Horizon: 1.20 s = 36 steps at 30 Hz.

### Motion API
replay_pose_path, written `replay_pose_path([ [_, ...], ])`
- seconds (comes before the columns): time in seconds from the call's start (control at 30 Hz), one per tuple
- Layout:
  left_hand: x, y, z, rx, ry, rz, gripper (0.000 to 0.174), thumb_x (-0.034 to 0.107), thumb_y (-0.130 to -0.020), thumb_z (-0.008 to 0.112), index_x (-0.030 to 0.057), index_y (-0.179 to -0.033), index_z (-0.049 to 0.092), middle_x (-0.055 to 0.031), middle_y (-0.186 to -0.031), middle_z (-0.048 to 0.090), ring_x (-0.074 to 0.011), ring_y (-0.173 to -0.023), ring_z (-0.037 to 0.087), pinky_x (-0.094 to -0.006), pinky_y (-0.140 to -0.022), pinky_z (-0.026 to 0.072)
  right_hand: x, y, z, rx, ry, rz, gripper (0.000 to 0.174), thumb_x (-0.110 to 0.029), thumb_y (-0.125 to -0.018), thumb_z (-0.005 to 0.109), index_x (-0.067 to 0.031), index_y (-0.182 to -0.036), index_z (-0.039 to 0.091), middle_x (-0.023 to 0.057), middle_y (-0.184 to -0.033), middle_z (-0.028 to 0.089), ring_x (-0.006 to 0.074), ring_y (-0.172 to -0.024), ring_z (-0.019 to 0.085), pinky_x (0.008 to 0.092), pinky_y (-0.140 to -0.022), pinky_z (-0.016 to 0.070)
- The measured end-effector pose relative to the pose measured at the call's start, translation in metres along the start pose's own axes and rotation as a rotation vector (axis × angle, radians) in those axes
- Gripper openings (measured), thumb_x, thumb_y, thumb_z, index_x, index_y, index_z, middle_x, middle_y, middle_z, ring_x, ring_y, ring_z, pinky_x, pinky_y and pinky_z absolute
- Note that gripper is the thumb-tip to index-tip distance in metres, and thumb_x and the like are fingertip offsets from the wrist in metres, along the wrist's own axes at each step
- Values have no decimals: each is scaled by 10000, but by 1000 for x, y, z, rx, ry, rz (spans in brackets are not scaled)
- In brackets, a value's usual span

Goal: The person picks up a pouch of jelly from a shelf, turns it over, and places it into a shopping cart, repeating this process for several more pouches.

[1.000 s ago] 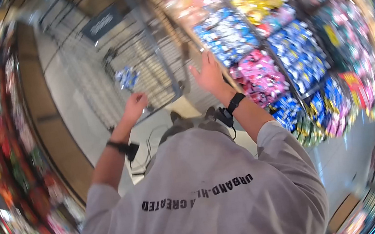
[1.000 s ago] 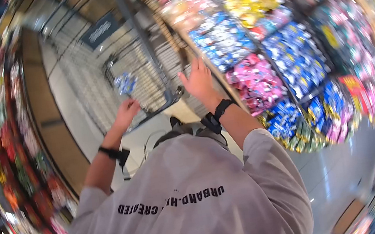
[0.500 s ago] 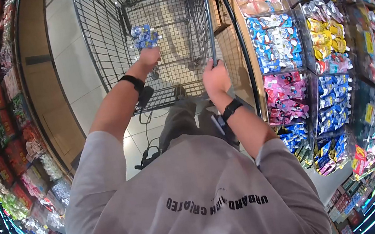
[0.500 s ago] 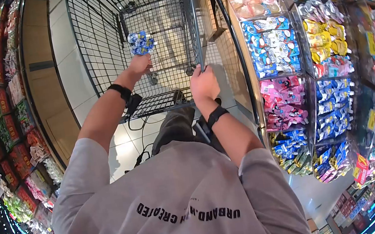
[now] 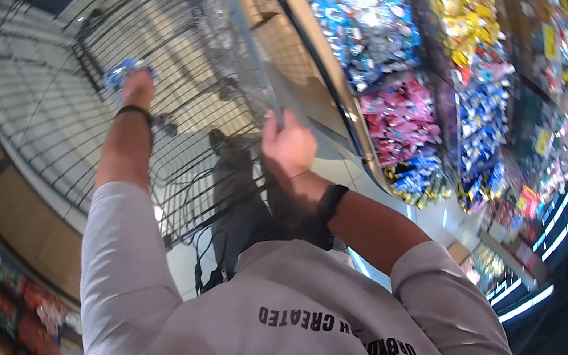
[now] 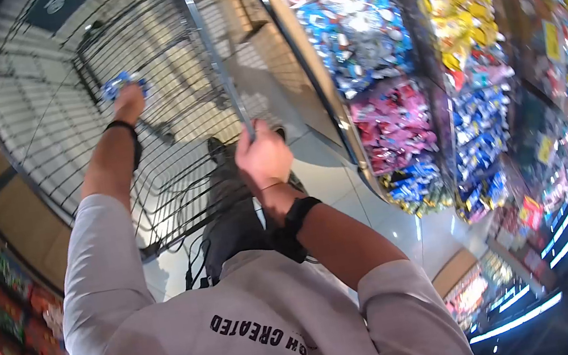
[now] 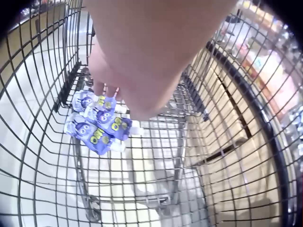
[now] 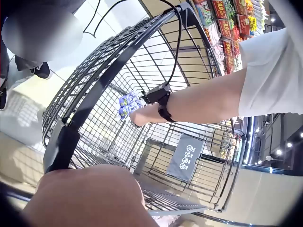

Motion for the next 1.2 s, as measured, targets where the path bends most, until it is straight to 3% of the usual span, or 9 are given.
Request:
replay_pose_path([
  [0.27,-15,-15,46,175,43,129,283,163,-893,511,72,-1152,582,-175,-1190,602,-357,-1167,549,-469,-935,464,6,-11,-8,-2,-40,-22,197,-272,-879,602,-108,-981,642,147,-786,685,343,-747,667,459,-675,528],
  [0.47,-41,-54,98,93,-719,364,232,211,-859,597,112,-1042,699,-98,-1081,658,-329,-1111,565,-399,-849,466,11,-14,-8,11,-99,-54,187,-237,-866,605,-92,-979,640,122,-862,696,307,-801,675,438,-698,535],
  [0.53,-51,-75,120,-117,-1102,567,220,248,-850,621,113,-1003,702,-55,-893,687,-284,-923,656,-426,-688,493,13,-15,-10,9,-115,-53,201,-268,-882,596,-103,-986,647,134,-856,691,334,-802,671,446,-716,528],
  [0.57,-70,-97,154,-9,-1165,657,217,284,-856,628,111,-968,699,-45,-843,695,-297,-806,681,-479,-629,498,13,-15,-11,-7,-131,-62,218,-300,-899,588,-115,-993,653,145,-850,686,360,-804,666,455,-735,522],
  [0.63,-54,-55,104,-6,-352,140,230,320,-866,624,136,-993,682,-66,-1028,693,-301,-983,657,-507,-722,503,14,-16,-15,6,-140,-66,219,-290,-900,587,-105,-998,652,143,-845,685,357,-789,664,454,-731,520],
  [0.7,-20,0,54,122,-226,46,236,318,-875,598,160,-1039,659,-98,-1206,622,-311,-1153,571,-518,-844,483,12,-18,-20,-23,-167,-86,222,-280,-900,587,-94,-1003,649,140,-843,685,356,-776,661,457,-730,519],
  [0.97,-25,-9,74,354,-501,478,209,132,-893,519,137,-1065,638,-85,-1363,498,-240,-1249,472,-426,-1091,333,15,-17,-20,3,-130,-131,195,-235,-867,602,-72,-975,619,110,-871,686,314,-825,665,443,-714,536],
  [1.1,-19,-22,76,120,-623,379,216,129,-886,534,137,-1069,647,-59,-1134,632,-218,-1204,512,-399,-1131,289,12,-17,-23,-35,-114,-86,196,-235,-868,602,-73,-977,621,110,-867,689,316,-826,666,442,-707,537],
  [1.2,-19,0,67,291,-566,394,202,152,-859,573,150,-1037,668,-54,-1051,662,-225,-1138,557,-443,-1130,292,12,-16,-22,24,-154,-122,179,-253,-897,592,-88,-950,637,160,-810,675,361,-721,657,458,-667,519],
])
Point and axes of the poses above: each hand's wrist, its own y-axis away from the middle knuckle, its own z-axis out of the palm, x = y × z, the point moved 3 cm from there along -y, towards the middle knuckle
